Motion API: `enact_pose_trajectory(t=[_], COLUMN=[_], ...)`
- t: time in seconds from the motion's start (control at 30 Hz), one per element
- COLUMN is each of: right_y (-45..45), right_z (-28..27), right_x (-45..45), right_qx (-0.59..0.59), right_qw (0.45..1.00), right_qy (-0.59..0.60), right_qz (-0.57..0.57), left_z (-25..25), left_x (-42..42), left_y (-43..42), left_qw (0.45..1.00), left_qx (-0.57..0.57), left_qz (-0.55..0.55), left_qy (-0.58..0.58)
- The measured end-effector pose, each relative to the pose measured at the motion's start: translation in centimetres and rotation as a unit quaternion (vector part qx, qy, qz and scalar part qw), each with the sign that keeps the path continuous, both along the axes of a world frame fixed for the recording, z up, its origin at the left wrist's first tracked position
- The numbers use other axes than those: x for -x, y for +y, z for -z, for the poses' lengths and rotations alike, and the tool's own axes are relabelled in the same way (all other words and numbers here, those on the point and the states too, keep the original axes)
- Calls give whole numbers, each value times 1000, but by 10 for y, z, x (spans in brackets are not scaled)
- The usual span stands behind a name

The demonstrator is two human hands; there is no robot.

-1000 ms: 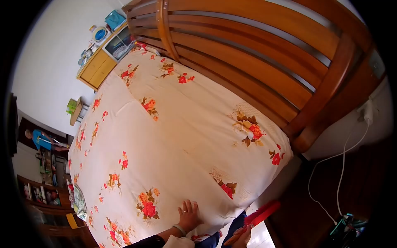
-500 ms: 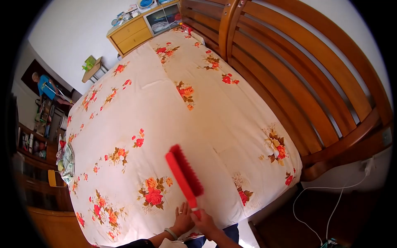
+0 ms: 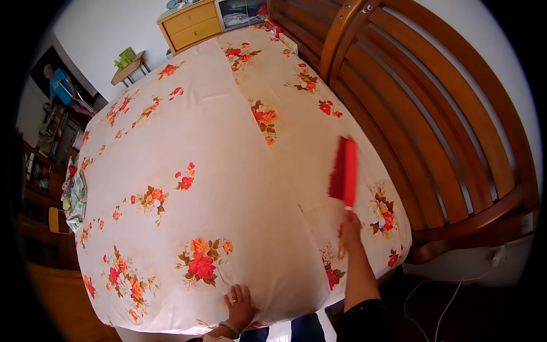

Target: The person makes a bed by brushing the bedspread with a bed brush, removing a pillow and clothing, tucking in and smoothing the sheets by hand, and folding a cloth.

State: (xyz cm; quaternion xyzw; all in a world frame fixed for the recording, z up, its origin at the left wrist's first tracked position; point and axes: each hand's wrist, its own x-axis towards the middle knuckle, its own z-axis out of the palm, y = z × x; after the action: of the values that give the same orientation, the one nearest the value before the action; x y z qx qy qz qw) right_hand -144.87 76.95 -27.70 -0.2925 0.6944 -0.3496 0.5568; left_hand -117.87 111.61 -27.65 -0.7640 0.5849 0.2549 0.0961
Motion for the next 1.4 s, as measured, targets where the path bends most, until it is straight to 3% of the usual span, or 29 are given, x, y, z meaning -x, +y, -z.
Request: enact_pose_trajectory(t=[0.03,0.17,0.27,0.3,0.4,0.43,0.47,0.6,0.67,0.7,0.77,0.9,0.97,1.1,1.17,1.2,1.3,1.4], right_y=[13,95,116,111,77,62,49,15,7,5,-4,-30,-68,-162,-210,-238,-279,-251], right_z=[-1,-18,-28,-31,-42,-46,-69,-57,-56,-48,-34,-24,-37,-6,-2,1,-11,-30], right_x=[36,62,7,-17,-89,-115,-144,-240,-276,-290,-317,-337,-328,-293,-250,-223,-117,-34], right_qx=[-6,92,108,117,199,214,231,305,278,276,236,252,-2,7,82,91,126,98], right_qw=[997,959,978,983,971,949,940,838,769,769,694,701,752,882,931,955,981,984], right_qy=[47,266,152,112,95,151,120,88,83,77,16,-61,-274,-238,-231,-173,-49,95], right_qz=[56,46,97,87,-90,-175,-220,-444,-569,-571,-680,-664,-599,-407,-271,-222,-140,-115], left_z=[1,-5,-25,-34,-52,-45,-36,-28,-20,-16,-14,6,7,5,7,7,2,0], left_x=[-2,-3,-16,-26,-59,-71,-76,-61,-63,-63,-62,-59,-59,-57,-56,-58,-57,-58], left_y=[3,-2,-23,-38,-106,-130,-152,-208,-207,-210,-215,-212,-214,-219,-216,-217,-222,-223], left_qw=[1000,1000,989,994,989,991,992,993,993,993,992,990,989,987,987,989,987,987], left_qx=[3,-4,-77,-35,65,75,85,-30,-37,-35,-44,-50,-58,-85,-88,-81,-96,-99], left_qz=[2,8,-61,-62,-114,-105,-94,-115,-115,-108,-117,-123,-127,-130,-121,-113,-121,-118], left_qy=[7,9,109,86,60,42,26,11,10,11,3,-37,-37,-47,-52,-55,-48,-50])
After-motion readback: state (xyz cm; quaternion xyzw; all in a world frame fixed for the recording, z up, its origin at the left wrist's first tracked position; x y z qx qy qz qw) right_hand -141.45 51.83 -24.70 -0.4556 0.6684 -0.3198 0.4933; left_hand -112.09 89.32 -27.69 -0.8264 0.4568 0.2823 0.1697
